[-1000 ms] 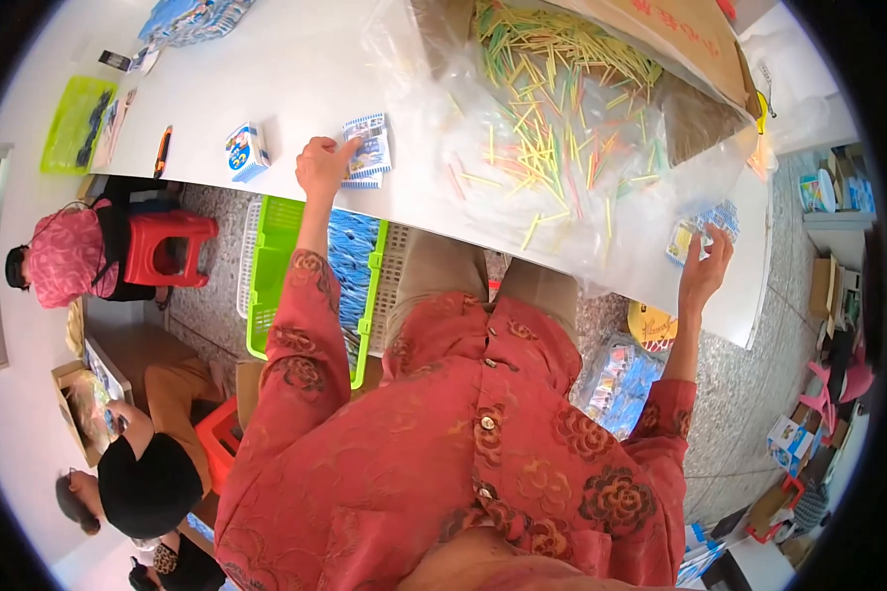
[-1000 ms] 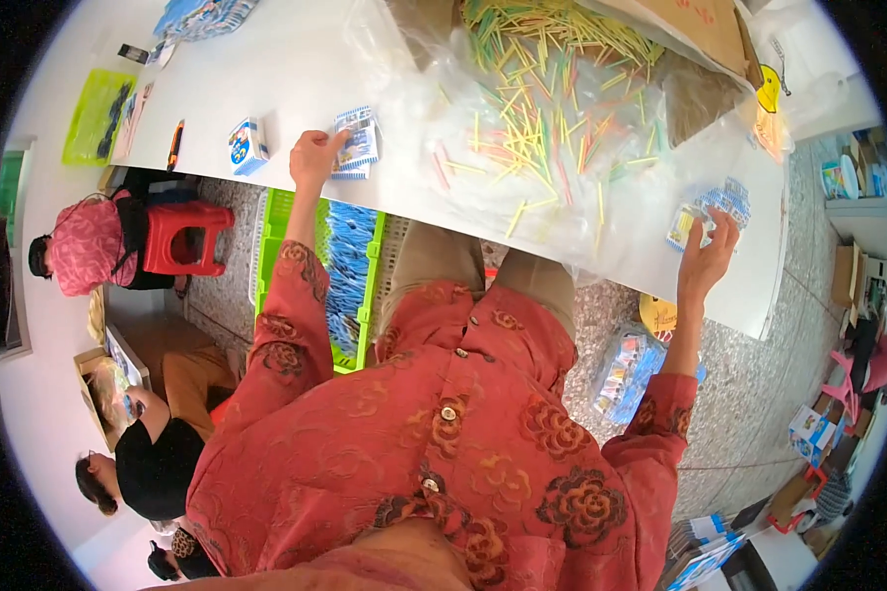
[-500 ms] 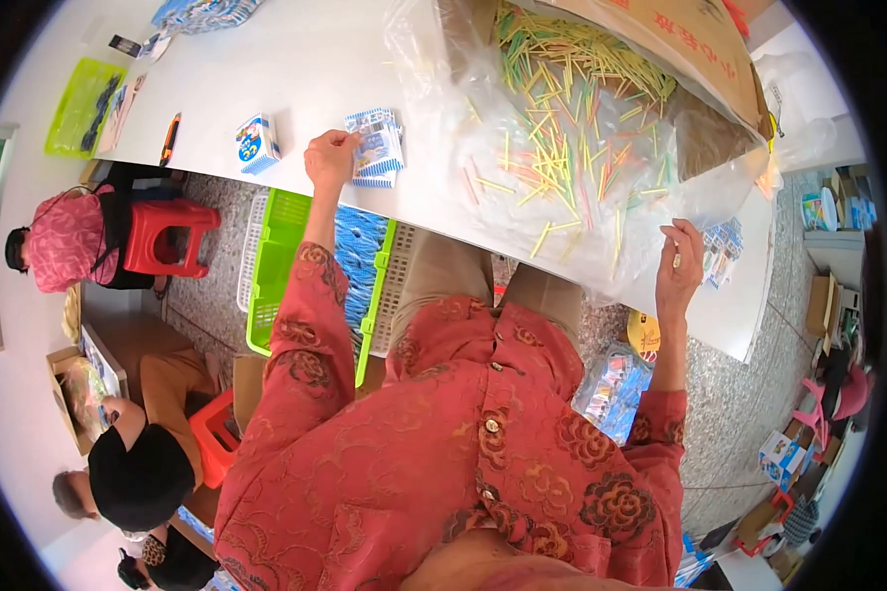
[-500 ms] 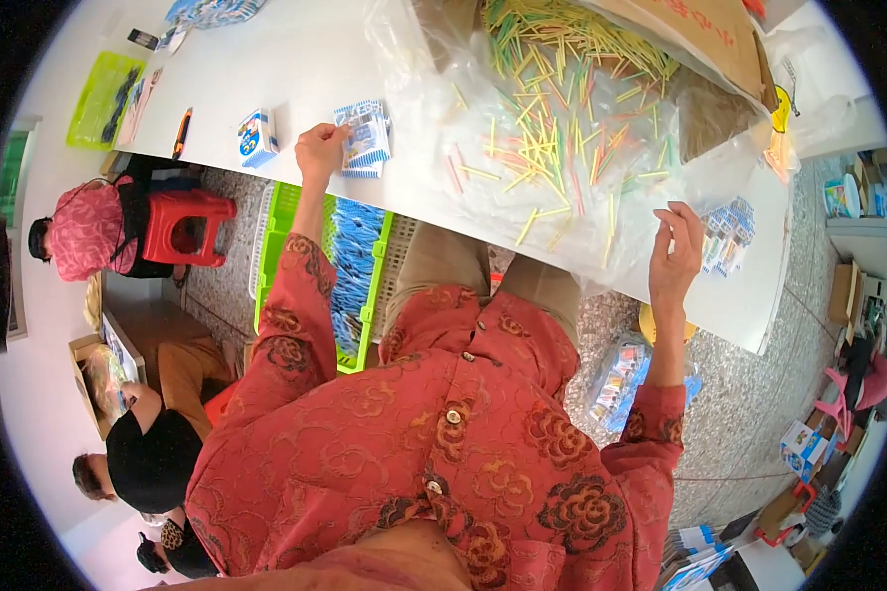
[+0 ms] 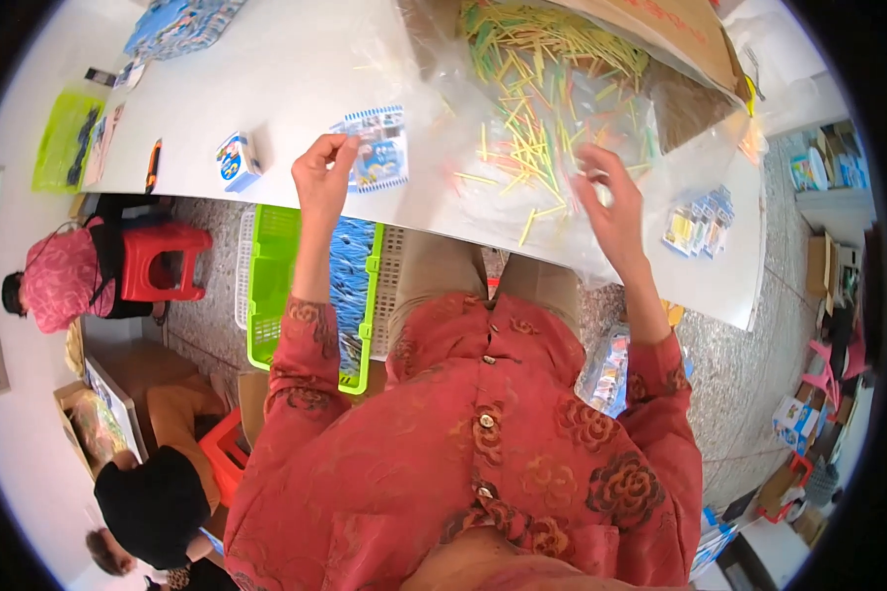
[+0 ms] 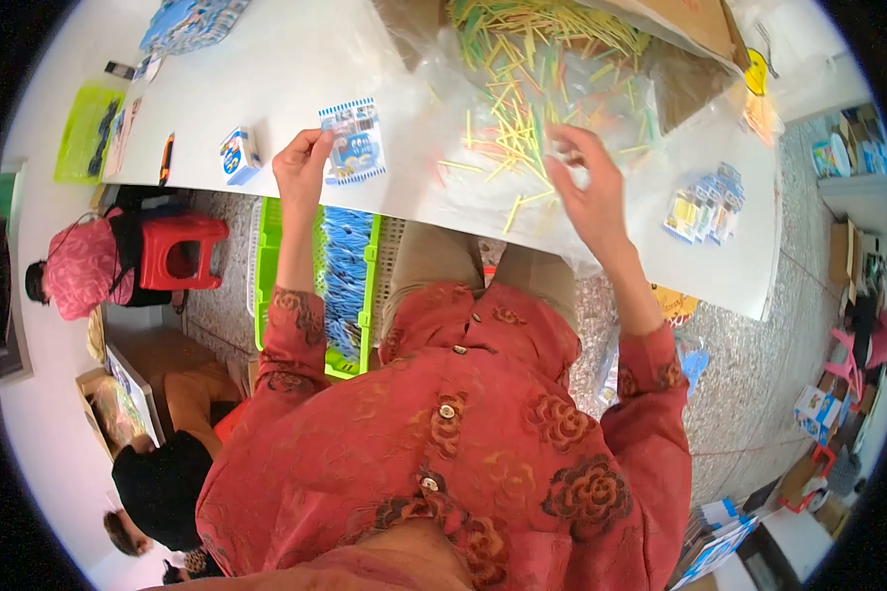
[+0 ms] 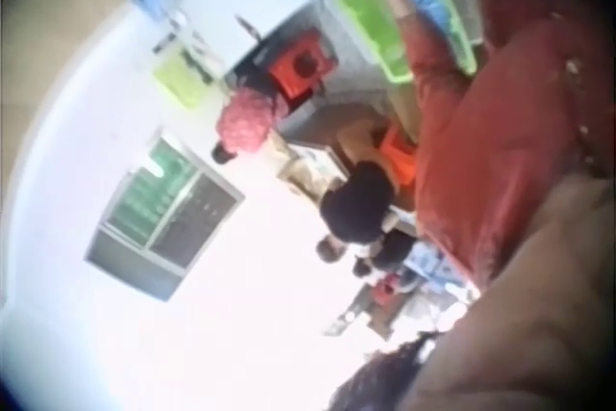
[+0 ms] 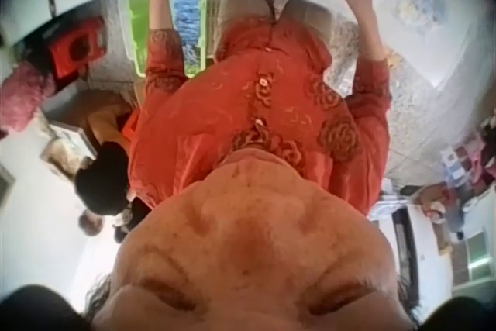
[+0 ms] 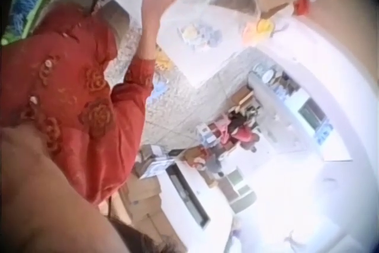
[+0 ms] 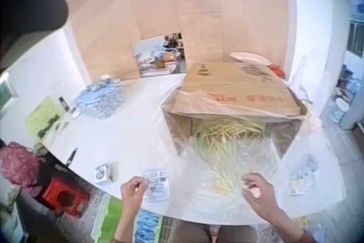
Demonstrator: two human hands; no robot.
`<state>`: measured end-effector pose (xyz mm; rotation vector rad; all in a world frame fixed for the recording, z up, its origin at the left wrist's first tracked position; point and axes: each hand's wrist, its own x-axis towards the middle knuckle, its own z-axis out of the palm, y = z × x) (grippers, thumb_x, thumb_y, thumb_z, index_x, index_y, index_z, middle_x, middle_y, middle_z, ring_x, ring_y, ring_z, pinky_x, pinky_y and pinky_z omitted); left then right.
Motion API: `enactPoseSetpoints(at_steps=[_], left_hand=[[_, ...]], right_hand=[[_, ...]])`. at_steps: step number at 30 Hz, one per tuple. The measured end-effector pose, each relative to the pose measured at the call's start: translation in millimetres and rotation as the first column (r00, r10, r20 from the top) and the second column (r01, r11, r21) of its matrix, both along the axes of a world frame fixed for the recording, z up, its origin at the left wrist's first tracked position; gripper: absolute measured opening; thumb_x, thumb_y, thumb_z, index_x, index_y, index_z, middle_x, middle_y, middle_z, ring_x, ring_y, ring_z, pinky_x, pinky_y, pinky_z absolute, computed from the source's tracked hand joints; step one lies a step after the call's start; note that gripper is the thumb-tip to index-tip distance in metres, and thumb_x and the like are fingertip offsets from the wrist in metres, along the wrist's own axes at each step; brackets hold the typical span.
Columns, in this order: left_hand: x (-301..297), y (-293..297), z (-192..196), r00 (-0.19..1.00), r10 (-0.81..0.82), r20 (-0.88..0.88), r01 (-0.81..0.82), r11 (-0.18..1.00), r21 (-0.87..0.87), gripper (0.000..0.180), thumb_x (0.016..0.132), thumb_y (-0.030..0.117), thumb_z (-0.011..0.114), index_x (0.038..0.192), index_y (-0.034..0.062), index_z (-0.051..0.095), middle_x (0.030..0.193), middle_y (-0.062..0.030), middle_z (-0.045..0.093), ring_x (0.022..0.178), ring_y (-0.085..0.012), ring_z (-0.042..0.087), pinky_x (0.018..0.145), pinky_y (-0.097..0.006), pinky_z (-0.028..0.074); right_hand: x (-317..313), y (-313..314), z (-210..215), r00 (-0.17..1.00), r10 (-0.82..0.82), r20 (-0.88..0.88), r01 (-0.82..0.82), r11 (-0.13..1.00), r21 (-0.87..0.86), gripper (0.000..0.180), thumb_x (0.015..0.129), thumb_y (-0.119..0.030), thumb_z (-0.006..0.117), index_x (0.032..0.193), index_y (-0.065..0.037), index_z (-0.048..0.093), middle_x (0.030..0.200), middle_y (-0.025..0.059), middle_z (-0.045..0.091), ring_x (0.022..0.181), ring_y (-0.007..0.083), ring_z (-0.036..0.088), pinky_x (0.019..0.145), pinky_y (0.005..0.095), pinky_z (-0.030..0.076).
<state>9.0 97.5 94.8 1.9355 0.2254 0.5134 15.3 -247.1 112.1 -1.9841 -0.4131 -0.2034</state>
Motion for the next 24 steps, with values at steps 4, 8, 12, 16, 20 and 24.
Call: enactPoseSetpoints(at_steps=[4,8,12,16,20,24], left_hand=[[-16,-43,18,0.951,-0.306,0.043,0.308,0.935,-0.178,0.011,0.085,0.006,0.061,0.078,-0.0015,0.064,0.072,0.0033,0.058,0.067,-0.0029,0.045,0.060,-0.018,0.034],[-27,-68,23,0.867,-0.491,0.089,0.499,0.859,-0.115,0.009,0.084,0.006,0.062,0.079,-0.0014,0.064,0.077,-0.0049,0.064,0.071,-0.0091,0.057,0.066,-0.023,0.044],[-36,-82,19,0.828,-0.555,0.081,0.561,0.815,-0.145,0.008,0.081,0.006,0.065,0.081,-0.0014,0.064,0.078,-0.0054,0.063,0.072,-0.0094,0.056,0.066,-0.024,0.044],[-43,-91,7,0.798,-0.602,-0.028,0.598,0.796,-0.097,0.014,0.074,0.008,0.071,0.082,-0.0019,0.065,0.075,-0.0044,0.063,0.067,-0.0085,0.052,0.063,-0.024,0.042],[-46,-103,1,0.840,-0.539,-0.056,0.530,0.839,-0.127,0.011,0.074,0.006,0.071,0.077,-0.0017,0.064,0.067,-0.0045,0.061,0.060,-0.0074,0.050,0.058,-0.024,0.042],[-49,-108,11,0.841,-0.538,-0.052,0.532,0.842,-0.090,0.011,0.073,0.004,0.072,0.072,-0.0015,0.063,0.063,-0.0030,0.060,0.058,-0.0057,0.050,0.055,-0.023,0.041]], right_hand=[[12,40,19,0.968,0.251,-0.014,-0.248,0.963,0.104,0.034,0.084,-0.010,0.062,0.116,-0.003,0.054,0.105,0.0076,0.059,0.093,0.0160,0.055,0.085,0.0285,0.043],[15,57,28,0.911,0.401,-0.099,-0.395,0.916,0.074,0.027,0.082,-0.012,0.064,0.107,-0.002,0.060,0.093,0.0057,0.062,0.085,0.0147,0.057,0.078,0.0278,0.045],[10,55,25,0.874,0.431,-0.223,-0.448,0.894,-0.026,0.015,0.080,-0.015,0.066,0.085,0.000,0.065,0.071,0.0073,0.062,0.064,0.0165,0.056,0.061,0.0311,0.044],[1,51,27,0.910,0.407,-0.083,-0.415,0.895,-0.163,0.015,0.081,-0.014,0.064,0.085,0.001,0.062,0.075,0.0124,0.060,0.067,0.0245,0.057,0.061,0.0335,0.044],[-1,48,27,0.902,0.431,-0.007,-0.421,0.878,-0.226,0.014,0.081,-0.013,0.063,0.087,0.000,0.061,0.078,0.0133,0.060,0.072,0.0271,0.058,0.063,0.0353,0.045],[-4,45,24,0.909,0.416,0.009,-0.407,0.893,-0.193,0.013,0.080,-0.011,0.064,0.087,0.000,0.061,0.079,0.0129,0.061,0.075,0.0265,0.058,0.065,0.0347,0.045]])
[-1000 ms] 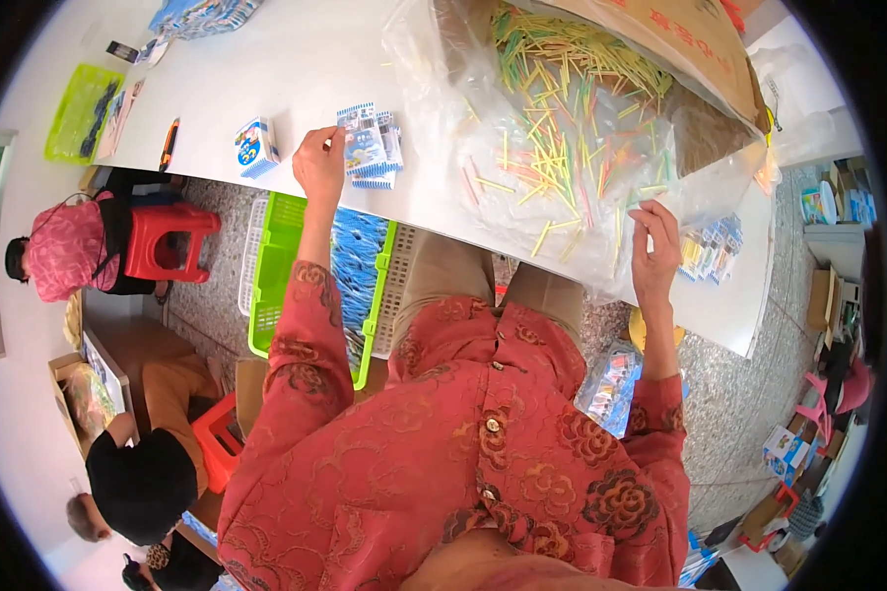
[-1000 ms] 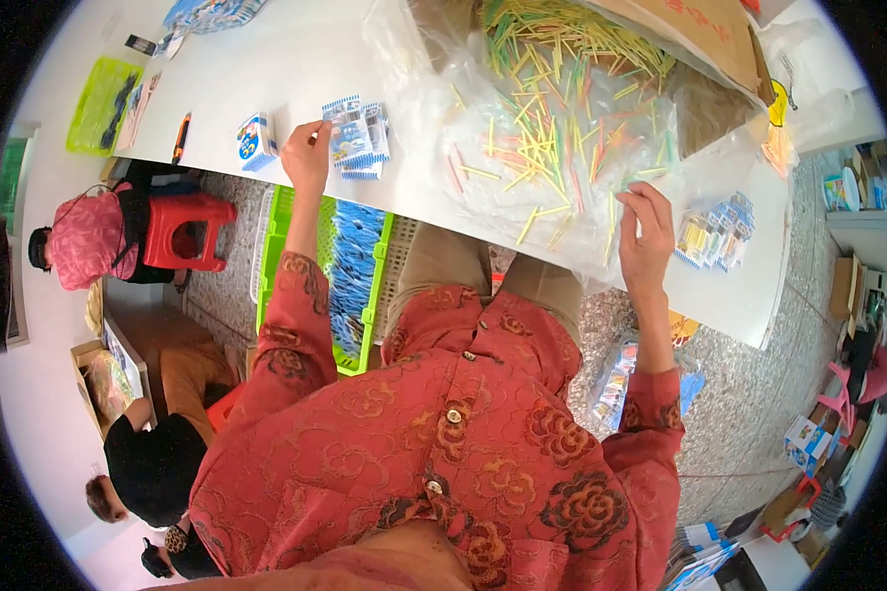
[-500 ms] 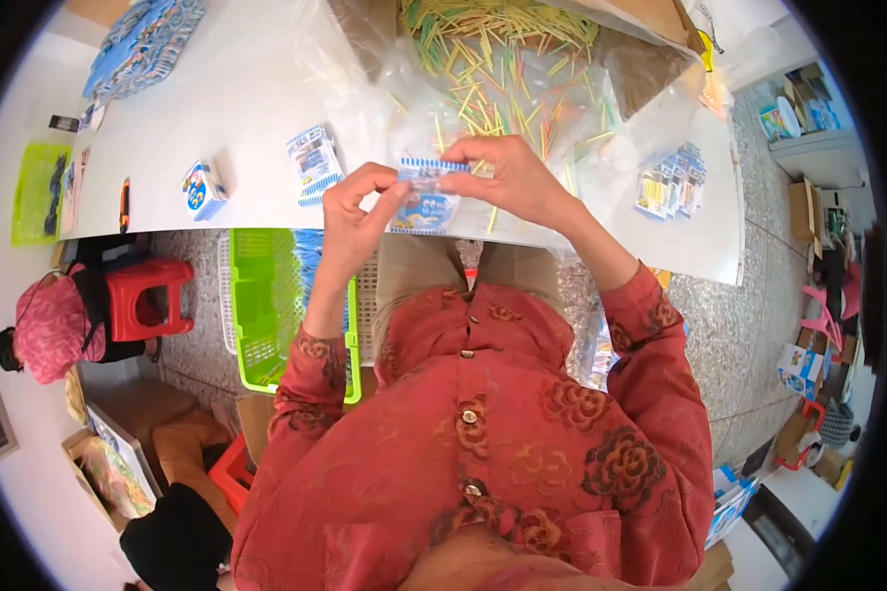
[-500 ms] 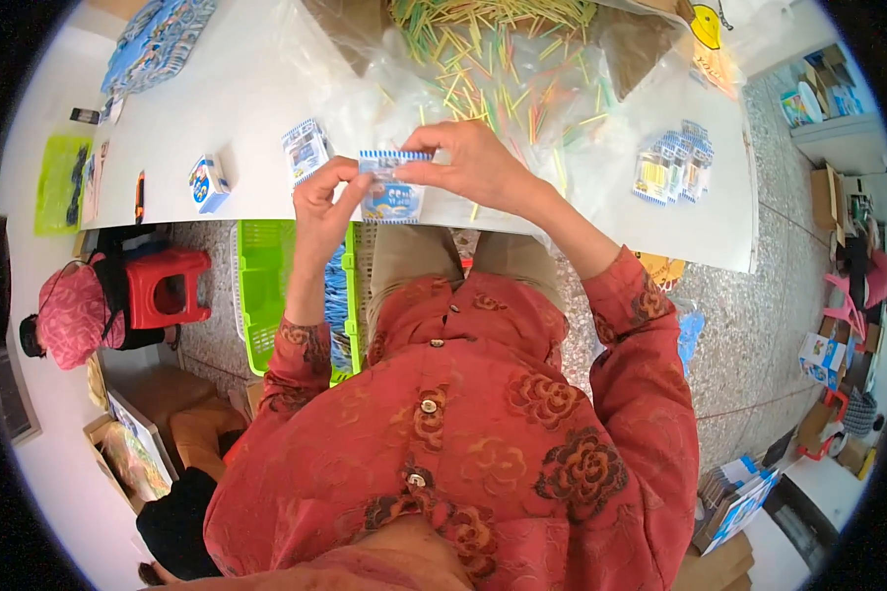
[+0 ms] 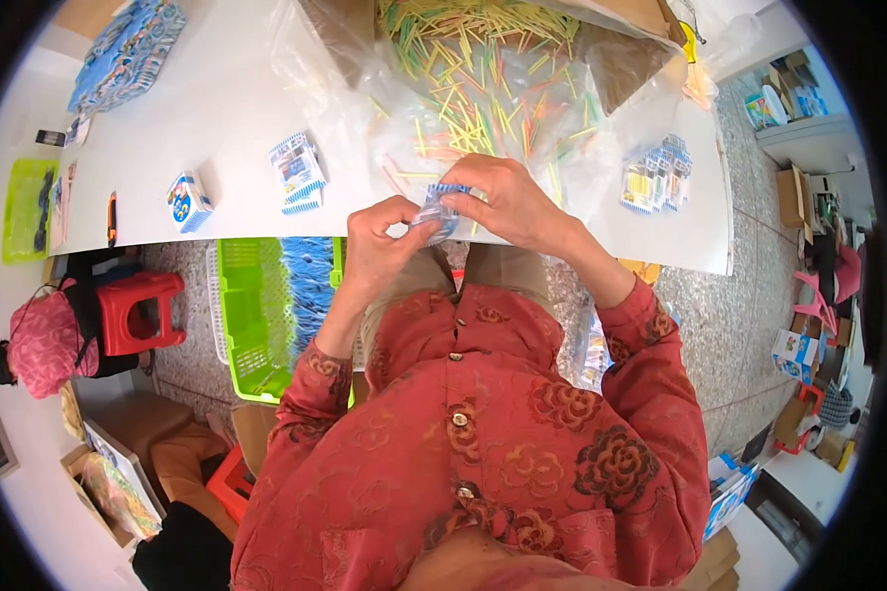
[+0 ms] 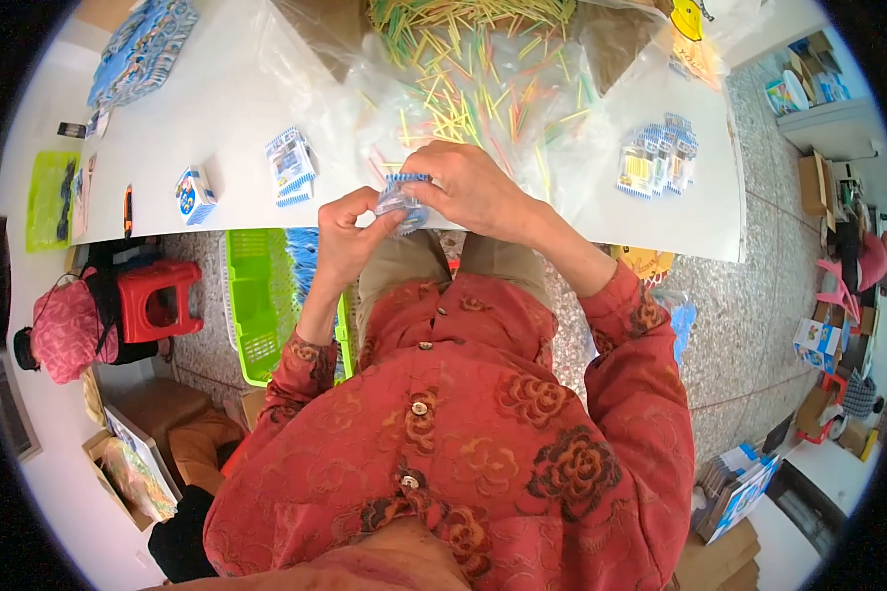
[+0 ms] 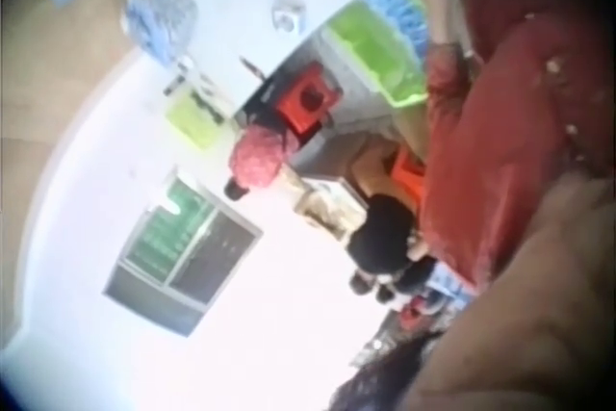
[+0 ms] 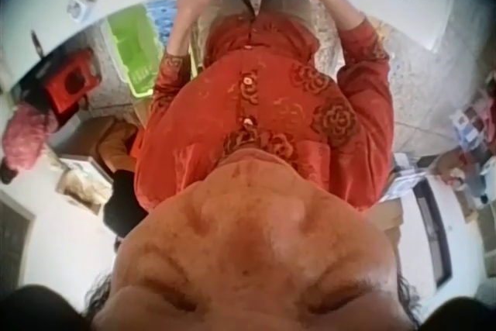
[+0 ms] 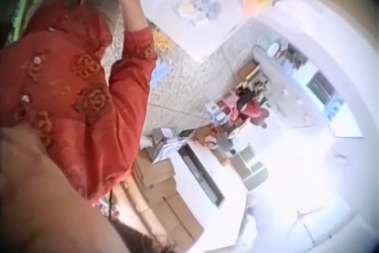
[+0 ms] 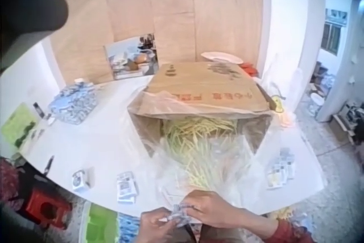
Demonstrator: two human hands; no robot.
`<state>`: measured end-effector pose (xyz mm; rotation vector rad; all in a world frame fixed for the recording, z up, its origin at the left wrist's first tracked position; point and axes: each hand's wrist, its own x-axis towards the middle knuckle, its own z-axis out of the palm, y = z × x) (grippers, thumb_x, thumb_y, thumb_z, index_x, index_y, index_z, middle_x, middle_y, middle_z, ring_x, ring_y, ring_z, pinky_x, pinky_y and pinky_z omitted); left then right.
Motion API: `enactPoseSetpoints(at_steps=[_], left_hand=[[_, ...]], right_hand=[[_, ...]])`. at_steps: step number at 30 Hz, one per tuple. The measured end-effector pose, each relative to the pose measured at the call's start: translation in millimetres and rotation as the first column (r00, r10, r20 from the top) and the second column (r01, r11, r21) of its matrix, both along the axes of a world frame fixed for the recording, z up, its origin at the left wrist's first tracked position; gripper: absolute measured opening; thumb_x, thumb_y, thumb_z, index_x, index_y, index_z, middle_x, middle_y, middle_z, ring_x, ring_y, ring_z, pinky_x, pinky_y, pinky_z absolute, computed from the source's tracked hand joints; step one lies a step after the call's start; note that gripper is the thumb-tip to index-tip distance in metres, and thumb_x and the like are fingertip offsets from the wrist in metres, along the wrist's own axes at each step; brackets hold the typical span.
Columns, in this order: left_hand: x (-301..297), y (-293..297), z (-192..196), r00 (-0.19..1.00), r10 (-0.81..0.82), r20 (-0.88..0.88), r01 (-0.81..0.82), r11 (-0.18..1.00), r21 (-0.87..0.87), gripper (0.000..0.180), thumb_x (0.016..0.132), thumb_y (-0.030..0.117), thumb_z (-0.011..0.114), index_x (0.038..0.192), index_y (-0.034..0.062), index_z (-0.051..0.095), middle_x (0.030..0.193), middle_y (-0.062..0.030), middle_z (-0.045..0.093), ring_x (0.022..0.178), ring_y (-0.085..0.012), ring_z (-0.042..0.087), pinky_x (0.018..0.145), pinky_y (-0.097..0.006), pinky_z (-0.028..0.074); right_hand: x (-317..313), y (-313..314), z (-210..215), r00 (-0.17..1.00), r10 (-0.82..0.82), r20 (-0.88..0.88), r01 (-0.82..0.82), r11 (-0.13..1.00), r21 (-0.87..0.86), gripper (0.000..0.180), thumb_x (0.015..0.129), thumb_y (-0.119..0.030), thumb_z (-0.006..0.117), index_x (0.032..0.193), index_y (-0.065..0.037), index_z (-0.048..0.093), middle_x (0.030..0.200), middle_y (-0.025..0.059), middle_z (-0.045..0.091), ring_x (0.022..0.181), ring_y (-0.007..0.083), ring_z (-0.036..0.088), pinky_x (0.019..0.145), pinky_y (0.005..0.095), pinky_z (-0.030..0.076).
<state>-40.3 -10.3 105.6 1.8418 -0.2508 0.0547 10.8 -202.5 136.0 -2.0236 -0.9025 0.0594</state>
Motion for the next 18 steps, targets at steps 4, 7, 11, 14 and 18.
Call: enactPoseSetpoints(at_steps=[4,7,11,14,18], left_hand=[[-1,-5,-2,0.994,0.043,-0.097,-0.052,0.995,-0.090,0.012,0.072,0.003,0.072,0.069,-0.0002,0.061,0.063,-0.0006,0.059,0.060,-0.0039,0.049,0.055,-0.022,0.040],[1,-8,-4,0.993,0.061,-0.098,-0.076,0.985,-0.156,0.013,0.072,0.002,0.073,0.068,0.0013,0.060,0.064,0.0017,0.058,0.060,-0.0025,0.048,0.055,-0.020,0.039],[3,-12,-8,0.992,0.049,-0.113,-0.070,0.978,-0.198,0.014,0.070,0.000,0.073,0.068,0.0017,0.060,0.064,0.0028,0.057,0.061,-0.0020,0.047,0.055,-0.020,0.039],[3,-17,-11,0.997,0.041,-0.073,-0.053,0.982,-0.181,0.015,0.069,-0.001,0.073,0.067,0.0017,0.059,0.064,0.0022,0.057,0.061,-0.0025,0.048,0.055,-0.020,0.039],[-1,-21,-8,0.998,0.063,0.016,-0.062,0.996,-0.063,0.014,0.066,-0.003,0.072,0.066,0.0012,0.058,0.064,-0.0013,0.058,0.060,-0.0055,0.051,0.056,-0.022,0.042]], right_hand=[[-5,-3,9,0.995,-0.064,-0.075,0.073,0.989,0.129,0.022,0.075,-0.005,0.067,0.095,-0.001,0.062,0.090,0.0093,0.061,0.077,0.0209,0.058,0.068,0.0318,0.046],[-10,-11,23,0.988,-0.153,-0.033,0.156,0.965,0.209,0.029,0.073,-0.003,0.069,0.100,-0.003,0.061,0.097,0.0071,0.060,0.077,0.0170,0.056,0.068,0.0290,0.046],[-21,-20,32,0.985,-0.173,0.004,0.170,0.970,0.171,0.030,0.071,-0.003,0.070,0.100,-0.004,0.061,0.098,0.0070,0.060,0.078,0.0165,0.058,0.067,0.0267,0.048],[-23,-19,26,0.940,-0.118,0.319,0.098,0.992,0.080,0.028,0.072,-0.005,0.069,0.098,-0.004,0.061,0.095,0.0074,0.060,0.077,0.0194,0.060,0.064,0.0290,0.050],[-34,-13,21,0.921,-0.090,0.378,0.097,0.995,0.002,0.023,0.073,-0.007,0.068,0.095,-0.004,0.061,0.091,0.0073,0.060,0.075,0.0228,0.062,0.061,0.0321,0.050]])
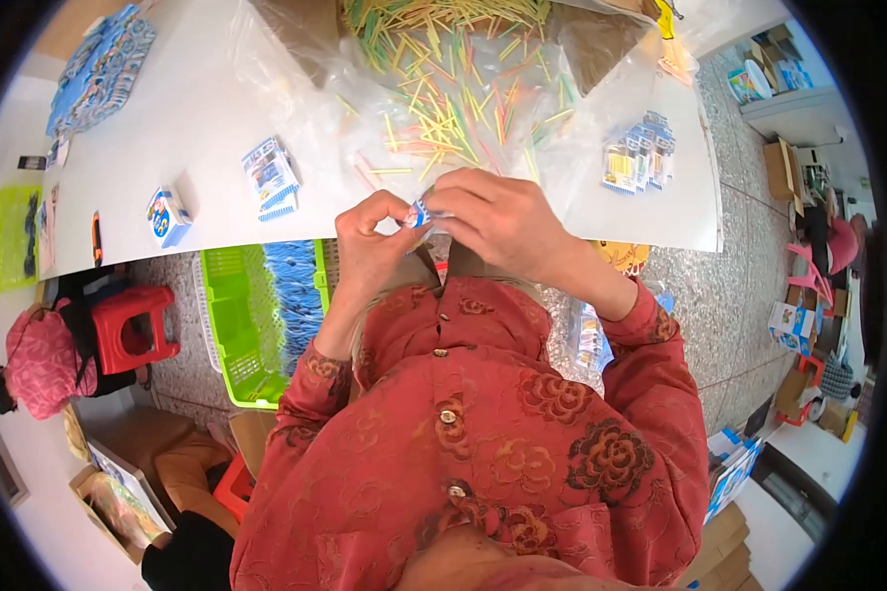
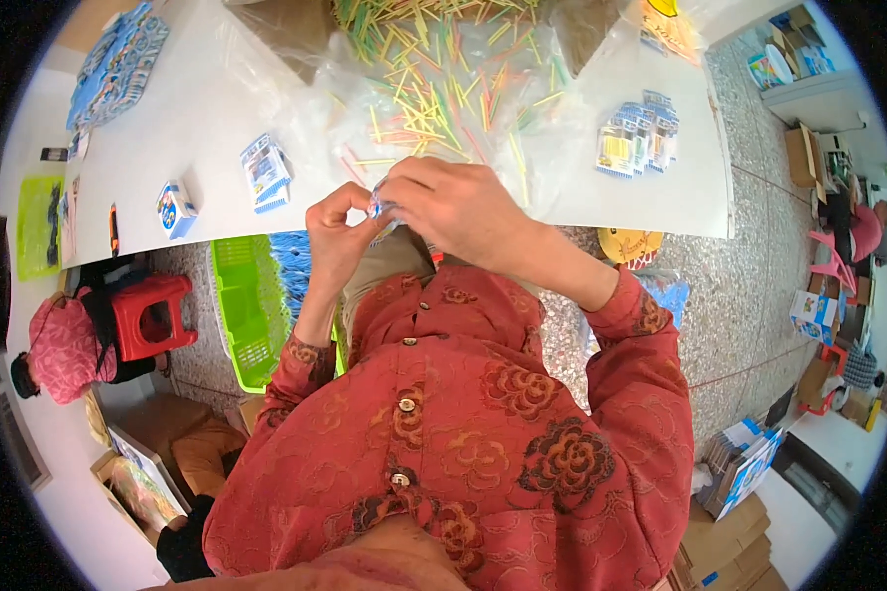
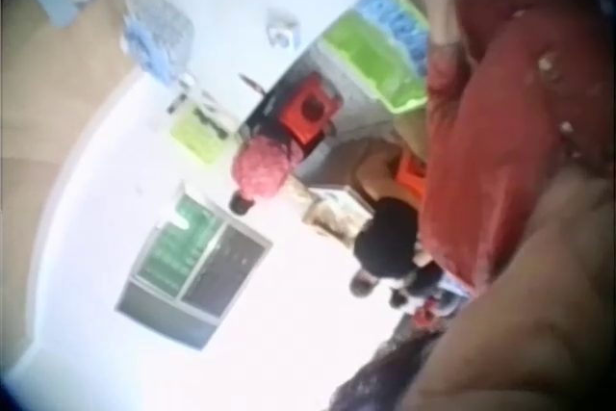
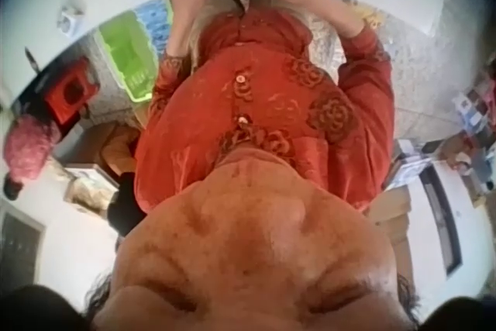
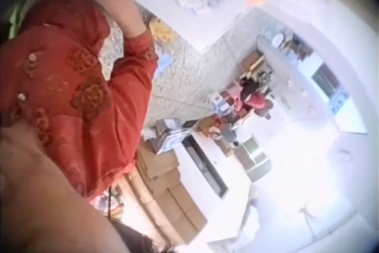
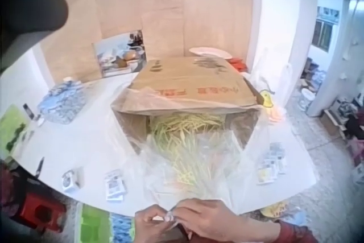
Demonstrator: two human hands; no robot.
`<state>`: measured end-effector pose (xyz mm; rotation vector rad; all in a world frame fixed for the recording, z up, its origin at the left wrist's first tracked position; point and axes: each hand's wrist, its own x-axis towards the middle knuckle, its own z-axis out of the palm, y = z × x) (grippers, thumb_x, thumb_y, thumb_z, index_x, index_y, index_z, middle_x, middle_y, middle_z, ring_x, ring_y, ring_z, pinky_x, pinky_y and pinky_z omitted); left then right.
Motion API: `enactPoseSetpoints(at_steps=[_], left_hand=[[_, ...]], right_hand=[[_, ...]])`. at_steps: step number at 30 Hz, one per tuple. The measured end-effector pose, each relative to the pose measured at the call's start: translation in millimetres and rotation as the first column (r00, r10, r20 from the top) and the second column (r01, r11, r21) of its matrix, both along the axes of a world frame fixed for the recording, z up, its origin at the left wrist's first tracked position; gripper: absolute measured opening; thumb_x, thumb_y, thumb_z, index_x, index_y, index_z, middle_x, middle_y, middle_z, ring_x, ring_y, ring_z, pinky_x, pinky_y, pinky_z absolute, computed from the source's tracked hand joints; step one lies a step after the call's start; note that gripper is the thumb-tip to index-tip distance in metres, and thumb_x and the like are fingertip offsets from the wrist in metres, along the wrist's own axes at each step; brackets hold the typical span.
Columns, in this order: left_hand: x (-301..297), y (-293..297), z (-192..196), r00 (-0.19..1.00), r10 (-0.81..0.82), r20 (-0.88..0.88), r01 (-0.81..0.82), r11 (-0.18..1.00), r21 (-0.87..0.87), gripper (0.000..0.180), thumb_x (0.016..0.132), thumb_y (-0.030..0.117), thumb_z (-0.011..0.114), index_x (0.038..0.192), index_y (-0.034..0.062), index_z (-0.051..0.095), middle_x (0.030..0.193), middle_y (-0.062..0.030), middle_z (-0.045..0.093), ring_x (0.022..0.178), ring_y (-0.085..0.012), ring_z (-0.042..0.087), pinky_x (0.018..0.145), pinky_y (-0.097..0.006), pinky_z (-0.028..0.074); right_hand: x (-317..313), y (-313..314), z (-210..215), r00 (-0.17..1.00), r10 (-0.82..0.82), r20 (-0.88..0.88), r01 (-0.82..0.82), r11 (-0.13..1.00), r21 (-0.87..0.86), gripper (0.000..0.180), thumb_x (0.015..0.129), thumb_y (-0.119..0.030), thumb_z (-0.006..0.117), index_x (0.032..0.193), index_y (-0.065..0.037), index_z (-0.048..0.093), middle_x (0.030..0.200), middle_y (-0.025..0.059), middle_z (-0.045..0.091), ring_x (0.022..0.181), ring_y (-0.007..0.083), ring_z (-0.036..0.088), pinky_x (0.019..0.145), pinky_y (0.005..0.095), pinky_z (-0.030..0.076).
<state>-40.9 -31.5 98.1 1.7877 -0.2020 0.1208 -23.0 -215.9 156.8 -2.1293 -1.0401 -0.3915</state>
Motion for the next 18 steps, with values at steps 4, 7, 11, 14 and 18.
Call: enactPoseSetpoints(at_steps=[4,7,11,14,18], left_hand=[[-8,0,-4,0.999,-0.033,-0.043,0.032,0.999,-0.013,0.011,0.069,-0.005,0.069,0.071,0.0010,0.060,0.070,-0.0002,0.060,0.065,-0.0054,0.052,0.061,-0.020,0.042],[-9,-2,-4,0.996,-0.075,0.054,0.072,0.996,0.055,0.011,0.068,-0.004,0.070,0.073,0.0001,0.061,0.071,-0.0024,0.061,0.066,-0.0080,0.054,0.062,-0.021,0.042],[-11,-11,-5,0.989,-0.074,0.125,0.062,0.994,0.095,0.012,0.066,-0.005,0.068,0.074,0.0003,0.061,0.071,-0.0066,0.061,0.062,-0.0160,0.057,0.055,-0.027,0.046],[-12,-16,-6,0.997,-0.025,0.069,0.018,0.994,0.104,0.015,0.067,-0.004,0.068,0.080,0.0002,0.062,0.075,-0.0079,0.062,0.064,-0.0173,0.059,0.056,-0.028,0.047],[-11,-16,-10,0.999,0.023,0.026,-0.026,0.995,0.092,0.017,0.068,-0.004,0.069,0.083,0.0002,0.062,0.078,-0.0088,0.063,0.069,-0.0193,0.061,0.060,-0.029,0.048]], right_hand=[[-10,3,-5,0.992,-0.002,-0.124,0.002,1.000,-0.005,0.017,0.074,-0.008,0.067,0.089,-0.004,0.059,0.087,0.0069,0.060,0.072,0.0229,0.062,0.058,0.0310,0.050],[-16,2,-9,0.985,-0.008,-0.170,0.001,0.999,-0.042,0.014,0.074,-0.008,0.066,0.085,-0.004,0.058,0.084,0.0069,0.058,0.068,0.0227,0.061,0.056,0.0310,0.049],[-16,0,-6,0.994,-0.041,-0.105,0.022,0.983,-0.180,0.012,0.073,-0.005,0.063,0.079,-0.003,0.054,0.076,0.0068,0.052,0.062,0.0227,0.058,0.053,0.0321,0.047],[-13,4,-8,0.996,-0.091,-0.004,0.090,0.982,-0.163,0.011,0.071,-0.003,0.061,0.078,-0.003,0.052,0.075,0.0068,0.050,0.060,0.0228,0.057,0.051,0.0324,0.047],[-11,7,-16,0.991,-0.131,0.018,0.132,0.978,-0.160,0.010,0.071,-0.002,0.059,0.077,-0.003,0.052,0.077,0.0068,0.051,0.060,0.0229,0.058,0.051,0.0325,0.047]])
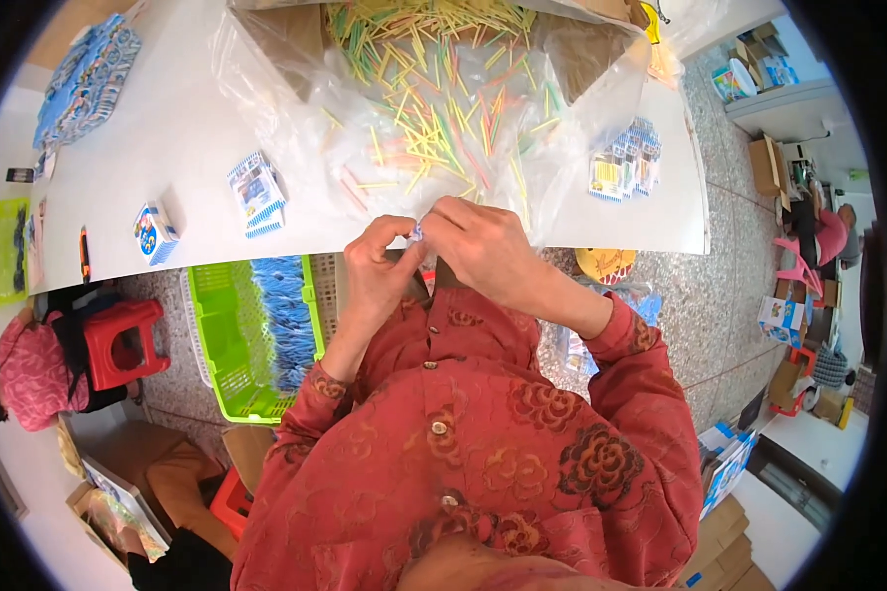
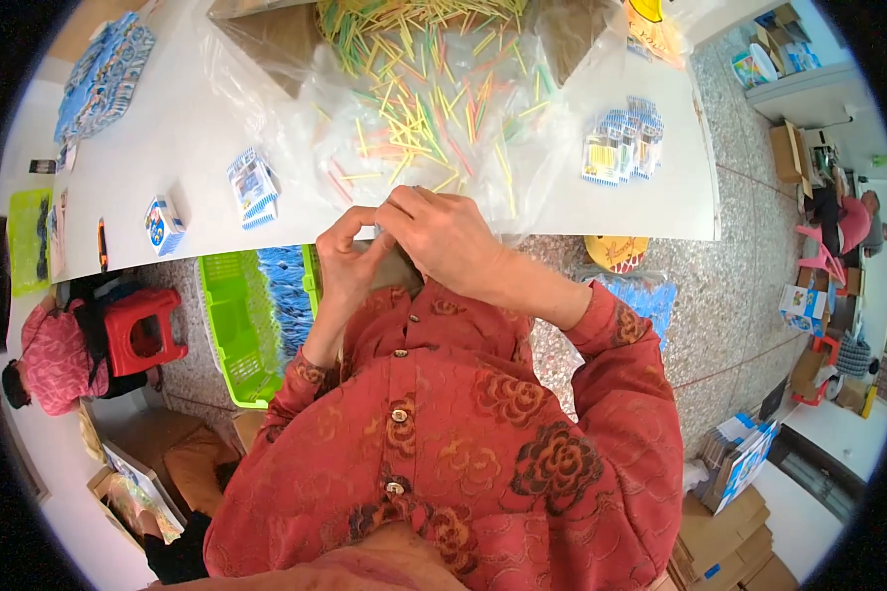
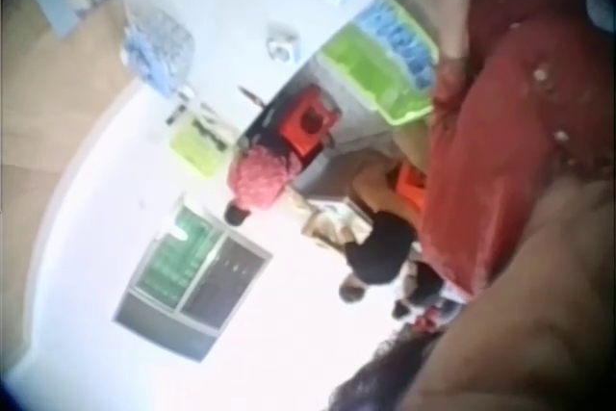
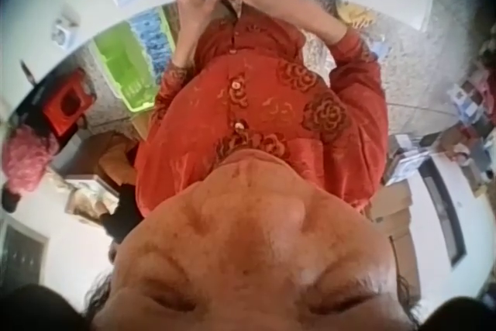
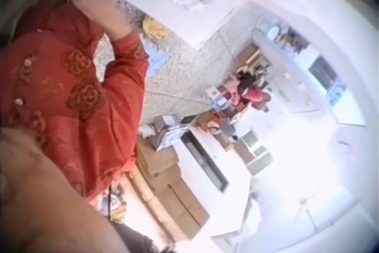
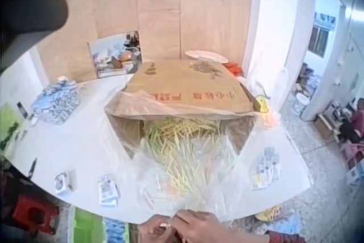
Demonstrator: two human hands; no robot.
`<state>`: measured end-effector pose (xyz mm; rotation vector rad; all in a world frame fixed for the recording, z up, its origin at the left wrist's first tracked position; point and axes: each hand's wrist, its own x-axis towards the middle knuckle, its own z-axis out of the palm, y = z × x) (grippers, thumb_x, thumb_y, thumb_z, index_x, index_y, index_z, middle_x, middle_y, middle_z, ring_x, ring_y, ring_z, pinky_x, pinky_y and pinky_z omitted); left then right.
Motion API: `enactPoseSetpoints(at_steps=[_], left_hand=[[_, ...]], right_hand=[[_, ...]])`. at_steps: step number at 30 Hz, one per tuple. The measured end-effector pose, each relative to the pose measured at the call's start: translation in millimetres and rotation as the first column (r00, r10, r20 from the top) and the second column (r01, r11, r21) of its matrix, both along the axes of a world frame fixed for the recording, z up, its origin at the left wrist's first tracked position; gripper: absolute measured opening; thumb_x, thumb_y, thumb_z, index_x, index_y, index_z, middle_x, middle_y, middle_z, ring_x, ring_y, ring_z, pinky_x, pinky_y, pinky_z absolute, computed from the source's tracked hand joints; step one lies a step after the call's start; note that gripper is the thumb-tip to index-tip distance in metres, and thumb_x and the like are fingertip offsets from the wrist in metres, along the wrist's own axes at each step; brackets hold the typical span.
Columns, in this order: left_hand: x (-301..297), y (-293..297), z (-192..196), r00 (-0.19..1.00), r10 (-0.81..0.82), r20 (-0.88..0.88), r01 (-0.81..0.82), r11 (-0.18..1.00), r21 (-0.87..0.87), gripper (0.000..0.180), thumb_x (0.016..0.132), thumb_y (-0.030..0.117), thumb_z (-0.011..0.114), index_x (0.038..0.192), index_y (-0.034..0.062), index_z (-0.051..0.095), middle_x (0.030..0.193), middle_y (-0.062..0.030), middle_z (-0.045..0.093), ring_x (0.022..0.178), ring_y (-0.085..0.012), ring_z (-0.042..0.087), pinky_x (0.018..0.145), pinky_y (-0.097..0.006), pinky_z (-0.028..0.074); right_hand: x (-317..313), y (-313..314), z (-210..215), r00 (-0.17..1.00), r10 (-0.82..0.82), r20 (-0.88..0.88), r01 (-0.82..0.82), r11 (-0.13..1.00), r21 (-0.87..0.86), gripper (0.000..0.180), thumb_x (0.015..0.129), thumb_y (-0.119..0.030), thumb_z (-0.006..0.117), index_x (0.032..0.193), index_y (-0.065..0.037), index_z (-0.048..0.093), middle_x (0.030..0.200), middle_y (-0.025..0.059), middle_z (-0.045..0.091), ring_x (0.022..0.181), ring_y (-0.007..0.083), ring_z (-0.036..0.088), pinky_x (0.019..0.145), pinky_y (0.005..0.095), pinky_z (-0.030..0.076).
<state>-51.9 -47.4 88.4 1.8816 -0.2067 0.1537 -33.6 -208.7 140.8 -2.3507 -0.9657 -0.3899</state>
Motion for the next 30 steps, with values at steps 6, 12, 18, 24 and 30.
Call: enactPoseSetpoints(at_steps=[6,12,18,24,30], left_hand=[[7,0,-10,0.987,0.075,0.146,-0.075,0.997,-0.004,0.016,0.069,-0.005,0.067,0.084,-0.0006,0.062,0.080,-0.0104,0.064,0.072,-0.0208,0.062,0.066,-0.028,0.048],[25,4,-20,0.981,0.061,0.185,-0.043,0.994,-0.104,0.016,0.069,-0.006,0.066,0.085,-0.0023,0.061,0.079,-0.0103,0.064,0.073,-0.0183,0.061,0.068,-0.027,0.047],[39,20,-49,0.982,0.019,-0.188,-0.111,0.864,-0.492,0.010,0.077,-0.002,0.067,0.086,-0.0010,0.065,0.079,0.0010,0.063,0.075,-0.0047,0.054,0.066,-0.021,0.045],[48,46,-88,0.952,0.018,-0.305,-0.126,0.933,-0.338,0.021,0.079,-0.001,0.067,0.100,-0.0016,0.065,0.090,-0.0012,0.064,0.077,-0.0065,0.056,0.069,-0.020,0.046],[48,40,-90,0.976,-0.024,-0.215,-0.087,0.866,-0.493,0.012,0.079,-0.004,0.065,0.091,-0.0014,0.064,0.086,-0.0009,0.063,0.080,-0.0058,0.055,0.072,-0.020,0.044]], right_hand=[[5,9,2,0.999,-0.028,-0.018,0.028,0.999,0.029,0.011,0.070,-0.002,0.058,0.079,-0.003,0.052,0.078,0.0064,0.054,0.061,0.0226,0.058,0.051,0.0328,0.047],[16,19,6,0.999,-0.048,-0.017,0.047,0.998,-0.049,0.012,0.071,-0.002,0.058,0.082,-0.004,0.054,0.076,0.0058,0.053,0.063,0.0233,0.059,0.052,0.0329,0.048],[55,20,-2,0.940,0.120,-0.319,0.000,0.936,0.353,0.015,0.077,-0.003,0.061,0.092,-0.003,0.059,0.087,0.0091,0.060,0.062,0.0180,0.059,0.055,0.0265,0.047],[145,0,-38,0.962,-0.068,-0.265,0.141,0.954,0.265,0.020,0.078,-0.002,0.059,0.098,-0.003,0.059,0.097,0.0099,0.060,0.067,0.0225,0.060,0.059,0.0306,0.049],[225,17,-64,1.000,-0.014,-0.012,0.011,0.978,-0.208,0.031,0.078,0.000,0.048,0.108,-0.005,0.053,0.111,0.0066,0.055,0.087,0.0318,0.059,0.074,0.0401,0.049]])
